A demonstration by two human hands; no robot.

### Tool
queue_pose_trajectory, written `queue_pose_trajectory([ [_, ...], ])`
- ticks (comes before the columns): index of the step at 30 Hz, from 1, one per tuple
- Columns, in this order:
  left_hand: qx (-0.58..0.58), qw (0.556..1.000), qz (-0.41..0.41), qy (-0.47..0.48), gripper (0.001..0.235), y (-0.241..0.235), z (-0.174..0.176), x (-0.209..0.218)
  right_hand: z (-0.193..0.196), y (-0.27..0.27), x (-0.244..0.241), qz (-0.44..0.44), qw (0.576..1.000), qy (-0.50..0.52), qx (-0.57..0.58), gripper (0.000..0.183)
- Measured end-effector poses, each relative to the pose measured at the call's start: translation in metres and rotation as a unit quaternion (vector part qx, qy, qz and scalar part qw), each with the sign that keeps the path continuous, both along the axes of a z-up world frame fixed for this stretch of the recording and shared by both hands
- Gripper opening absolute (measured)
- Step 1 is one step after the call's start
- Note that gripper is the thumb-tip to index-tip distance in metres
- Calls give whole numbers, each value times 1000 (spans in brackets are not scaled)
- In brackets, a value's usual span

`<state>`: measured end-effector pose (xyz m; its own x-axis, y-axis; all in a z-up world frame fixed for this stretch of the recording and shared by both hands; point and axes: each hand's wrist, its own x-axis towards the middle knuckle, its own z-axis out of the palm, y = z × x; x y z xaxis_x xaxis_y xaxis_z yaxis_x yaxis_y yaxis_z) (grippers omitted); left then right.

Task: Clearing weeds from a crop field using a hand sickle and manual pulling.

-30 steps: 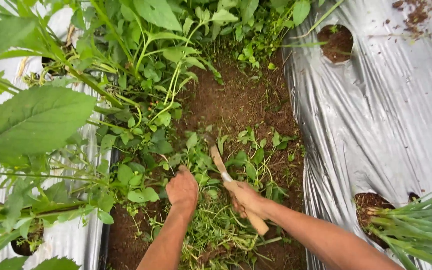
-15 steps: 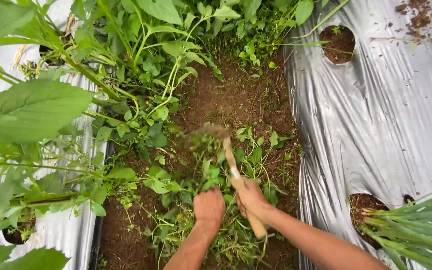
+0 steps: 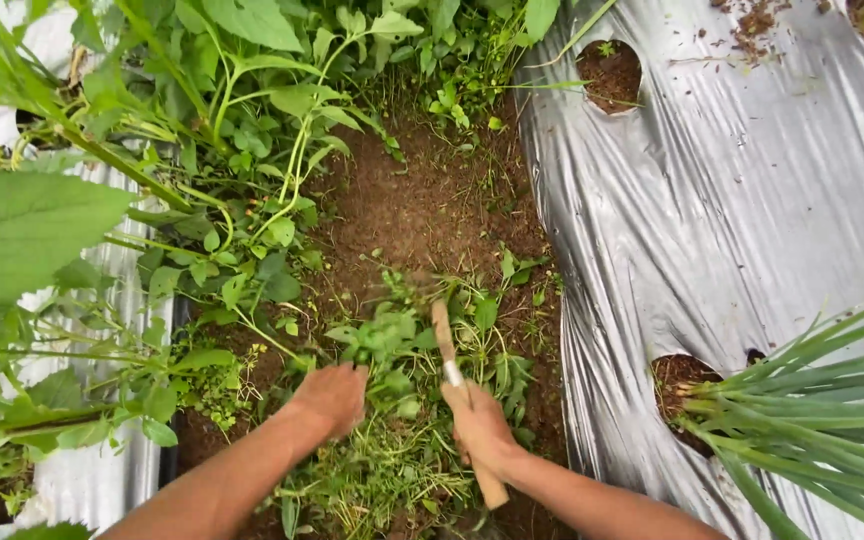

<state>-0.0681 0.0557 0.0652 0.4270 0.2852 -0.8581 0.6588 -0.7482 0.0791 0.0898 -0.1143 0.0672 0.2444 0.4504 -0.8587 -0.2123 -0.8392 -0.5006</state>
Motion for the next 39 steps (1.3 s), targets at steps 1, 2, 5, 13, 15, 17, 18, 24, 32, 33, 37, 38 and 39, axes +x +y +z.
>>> queue_pose_trajectory([
  [1,3,1000,-24,-17,18,-1,4,-6,1,19,8,-74,997,-21,33,28],
  [2,-5,999,-38,-31,23,-14,7,-21,3,30,11,-137,988,-38,55,27],
  [5,-10,999,-11,-39,45,-21,5,-29,-6,87,43,-288,949,6,125,28],
  [13,29,992,-114,44,20,-28,-4,1,27,13,4,21,999,42,-7,24],
  [15,37,988,-133,75,26,-37,-9,1,24,24,8,6,999,34,-23,25],
  [17,48,978,-182,87,23,-42,0,7,12,53,26,-188,981,9,56,25],
  [18,49,979,-178,87,23,-44,-1,4,3,52,28,-184,981,9,57,25],
  [24,27,973,-203,102,31,-53,12,4,4,9,15,-94,995,15,13,24],
  [32,18,978,-190,89,32,-45,18,3,-7,66,26,-234,967,-17,96,27],
  [33,21,978,-191,86,32,-47,24,0,3,42,11,-235,967,-20,99,27],
  [37,1,984,-156,86,30,-46,21,8,20,-11,-3,16,999,28,-3,25],
  [38,6,980,-174,93,33,-48,17,5,20,-19,-4,58,997,44,-32,26],
  [39,2,980,-175,95,33,-49,18,7,22,-7,1,58,997,47,-36,26],
])
